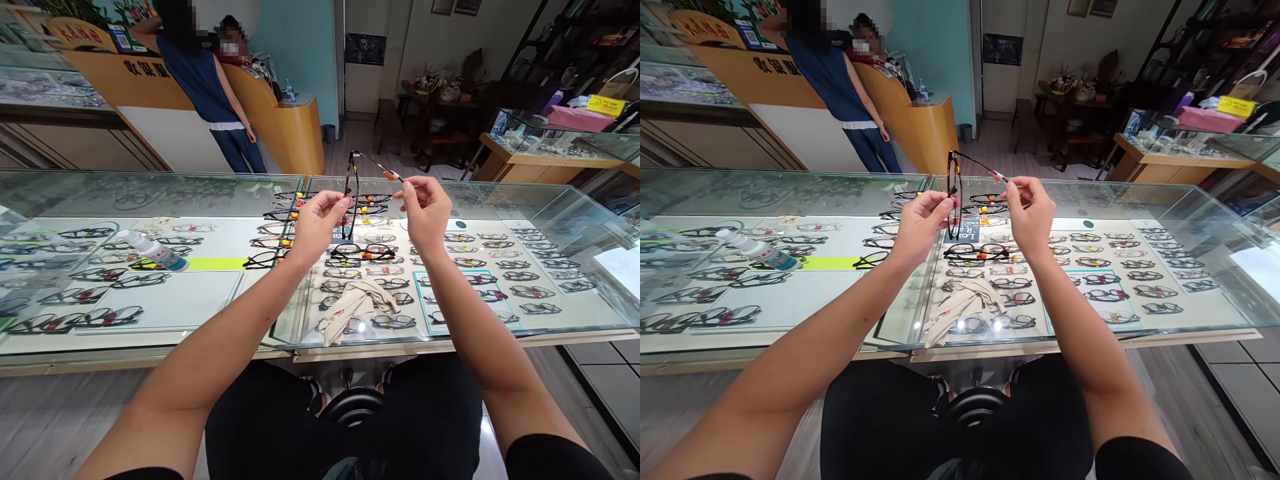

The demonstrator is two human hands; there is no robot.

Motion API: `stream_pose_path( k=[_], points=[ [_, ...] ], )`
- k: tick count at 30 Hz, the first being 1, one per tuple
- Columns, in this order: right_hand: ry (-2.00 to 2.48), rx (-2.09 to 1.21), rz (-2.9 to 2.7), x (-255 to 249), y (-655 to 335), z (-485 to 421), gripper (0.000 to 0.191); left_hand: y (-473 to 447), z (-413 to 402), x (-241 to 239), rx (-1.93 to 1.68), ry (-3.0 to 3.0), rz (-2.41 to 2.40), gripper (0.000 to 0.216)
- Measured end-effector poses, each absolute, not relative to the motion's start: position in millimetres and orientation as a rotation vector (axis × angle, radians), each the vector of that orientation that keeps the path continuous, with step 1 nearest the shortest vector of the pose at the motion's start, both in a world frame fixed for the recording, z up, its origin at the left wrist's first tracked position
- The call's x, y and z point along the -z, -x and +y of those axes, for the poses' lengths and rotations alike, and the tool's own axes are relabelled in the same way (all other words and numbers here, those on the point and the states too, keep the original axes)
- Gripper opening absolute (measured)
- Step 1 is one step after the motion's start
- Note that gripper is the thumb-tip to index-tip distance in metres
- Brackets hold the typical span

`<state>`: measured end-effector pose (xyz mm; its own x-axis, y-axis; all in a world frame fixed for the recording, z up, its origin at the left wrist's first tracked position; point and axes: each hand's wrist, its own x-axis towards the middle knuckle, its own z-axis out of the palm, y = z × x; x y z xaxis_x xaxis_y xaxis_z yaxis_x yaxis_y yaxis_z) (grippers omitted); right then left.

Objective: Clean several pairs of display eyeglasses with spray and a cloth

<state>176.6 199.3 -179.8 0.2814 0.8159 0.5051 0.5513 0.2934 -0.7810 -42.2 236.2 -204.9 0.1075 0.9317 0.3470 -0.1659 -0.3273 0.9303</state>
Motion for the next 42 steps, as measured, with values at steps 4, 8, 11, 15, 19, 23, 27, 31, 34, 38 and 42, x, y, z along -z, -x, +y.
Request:
stream_pose_path(
  k=[4,8,11,15,19,23,27,31,34,38,42],
  points=[
    [1.338,-0.121,-1.439,176,-180,201,0.05,43,237,209,-1.387,-1.492,0.833,0.053],
    [1.357,-0.023,-1.502,178,-179,199,0.056,42,237,210,-1.378,-1.53,0.82,0.05],
    [1.318,-0.011,-1.571,183,-175,198,0.057,41,234,206,-1.404,-1.465,0.79,0.054],
    [1.178,-0.005,-1.651,193,-167,200,0.056,39,231,204,-1.401,-1.448,0.76,0.057],
    [1.152,-0.009,-1.732,200,-161,200,0.061,38,231,209,-1.373,-1.51,0.741,0.051],
    [1.155,-0.023,-1.754,202,-159,200,0.06,37,231,214,-1.337,-1.555,0.713,0.047],
    [1.138,-0.003,-1.747,205,-161,203,0.06,35,230,214,-1.359,-1.558,0.695,0.049],
    [1.058,0.016,-1.744,210,-165,209,0.061,36,231,212,-1.4,-1.554,0.715,0.053],
    [1.031,0.011,-1.732,213,-168,213,0.061,38,234,209,-1.42,-1.514,0.711,0.058],
    [1.089,-0.004,-1.688,216,-173,219,0.063,43,240,206,-1.493,-1.46,0.719,0.061],
    [1.176,0.01,-1.663,223,-177,224,0.065,49,250,204,-1.602,-1.379,0.731,0.061]
  ],
)
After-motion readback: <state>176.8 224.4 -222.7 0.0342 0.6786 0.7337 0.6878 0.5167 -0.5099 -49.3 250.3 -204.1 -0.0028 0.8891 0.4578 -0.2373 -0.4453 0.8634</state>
